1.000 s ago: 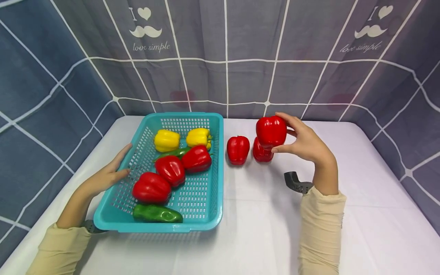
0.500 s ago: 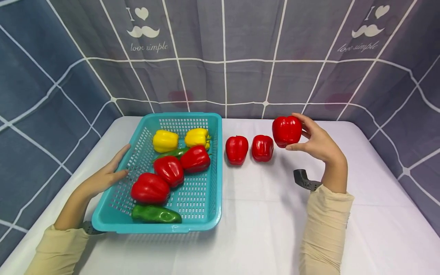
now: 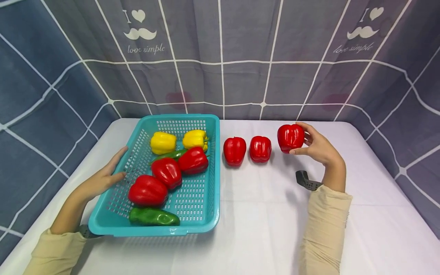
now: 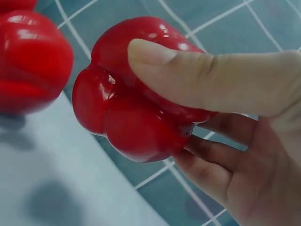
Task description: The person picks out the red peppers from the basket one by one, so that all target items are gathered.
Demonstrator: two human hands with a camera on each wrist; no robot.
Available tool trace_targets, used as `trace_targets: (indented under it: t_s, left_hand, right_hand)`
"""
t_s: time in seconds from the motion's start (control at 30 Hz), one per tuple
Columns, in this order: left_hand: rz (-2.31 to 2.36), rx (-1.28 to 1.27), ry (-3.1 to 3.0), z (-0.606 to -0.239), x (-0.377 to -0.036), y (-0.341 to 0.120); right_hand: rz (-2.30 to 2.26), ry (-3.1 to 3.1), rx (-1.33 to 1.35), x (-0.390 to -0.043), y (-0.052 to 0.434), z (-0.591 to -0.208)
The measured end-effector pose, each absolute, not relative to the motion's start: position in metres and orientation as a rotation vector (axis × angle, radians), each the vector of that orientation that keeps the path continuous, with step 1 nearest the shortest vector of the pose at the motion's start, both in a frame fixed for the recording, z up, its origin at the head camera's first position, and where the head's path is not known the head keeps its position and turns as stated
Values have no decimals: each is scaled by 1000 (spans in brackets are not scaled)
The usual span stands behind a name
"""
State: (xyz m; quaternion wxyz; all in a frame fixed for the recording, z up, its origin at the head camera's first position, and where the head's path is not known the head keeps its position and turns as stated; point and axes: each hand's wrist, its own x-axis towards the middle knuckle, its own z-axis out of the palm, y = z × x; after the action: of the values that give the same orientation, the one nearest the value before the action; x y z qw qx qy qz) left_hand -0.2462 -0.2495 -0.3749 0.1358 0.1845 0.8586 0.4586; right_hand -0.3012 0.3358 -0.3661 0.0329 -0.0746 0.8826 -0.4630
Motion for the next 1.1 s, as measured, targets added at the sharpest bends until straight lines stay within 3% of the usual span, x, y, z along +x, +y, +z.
trace_targets:
  t_s: [0.8, 1.1]
  left_hand:
    - [1346, 543, 2493, -378, -241, -248]
    - [1375, 544, 2479, -380, -243, -250]
  right_hand:
    - [-1338, 2540, -133, -314, 343, -408]
    - [-1312, 2537, -145, -314, 346, -407]
